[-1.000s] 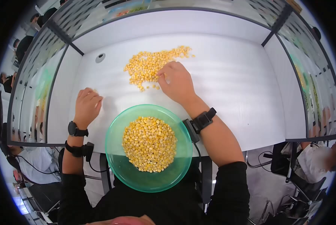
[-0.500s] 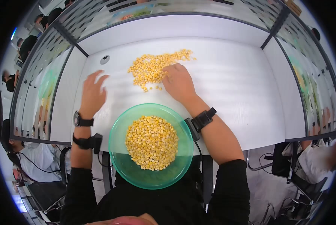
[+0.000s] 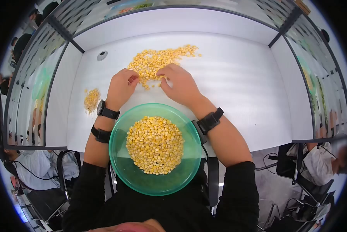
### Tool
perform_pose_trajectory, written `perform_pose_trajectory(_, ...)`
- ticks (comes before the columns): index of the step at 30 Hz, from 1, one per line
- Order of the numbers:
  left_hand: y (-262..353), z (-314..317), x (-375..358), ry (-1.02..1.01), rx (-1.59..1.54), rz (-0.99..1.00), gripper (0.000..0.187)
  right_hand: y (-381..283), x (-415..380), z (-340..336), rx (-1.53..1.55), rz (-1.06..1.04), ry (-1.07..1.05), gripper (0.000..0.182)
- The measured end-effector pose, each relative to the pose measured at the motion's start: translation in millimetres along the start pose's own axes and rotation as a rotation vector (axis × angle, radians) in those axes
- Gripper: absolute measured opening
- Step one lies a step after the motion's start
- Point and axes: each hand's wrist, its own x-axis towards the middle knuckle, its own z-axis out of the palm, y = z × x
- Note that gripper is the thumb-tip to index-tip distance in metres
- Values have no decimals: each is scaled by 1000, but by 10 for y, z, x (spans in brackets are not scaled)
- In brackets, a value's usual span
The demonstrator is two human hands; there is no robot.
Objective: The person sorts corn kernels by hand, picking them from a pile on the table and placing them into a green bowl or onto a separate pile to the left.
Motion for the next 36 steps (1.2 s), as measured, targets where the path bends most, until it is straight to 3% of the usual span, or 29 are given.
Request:
perform_pose_trajectory(1, 35, 13, -5, -9, -45, -13, 7, 1, 4, -9, 4, 3, 2, 21)
perform_pose_trajectory(4, -55, 141, 1, 125, 65, 270, 8, -27, 17, -32, 0, 82, -19, 16)
perform_pose_trajectory(13, -35, 242, 26, 112, 243, 413, 15, -9, 25, 8, -11, 73, -19, 15)
perform_pose_trajectory(28, -24, 248, 7, 95, 239, 286, 23, -33, 20, 2, -19, 103, -28, 14)
perform_pose_trajectory(36, -15, 238, 9, 197, 160, 297, 29, -16, 12, 21, -19, 46, -4, 17)
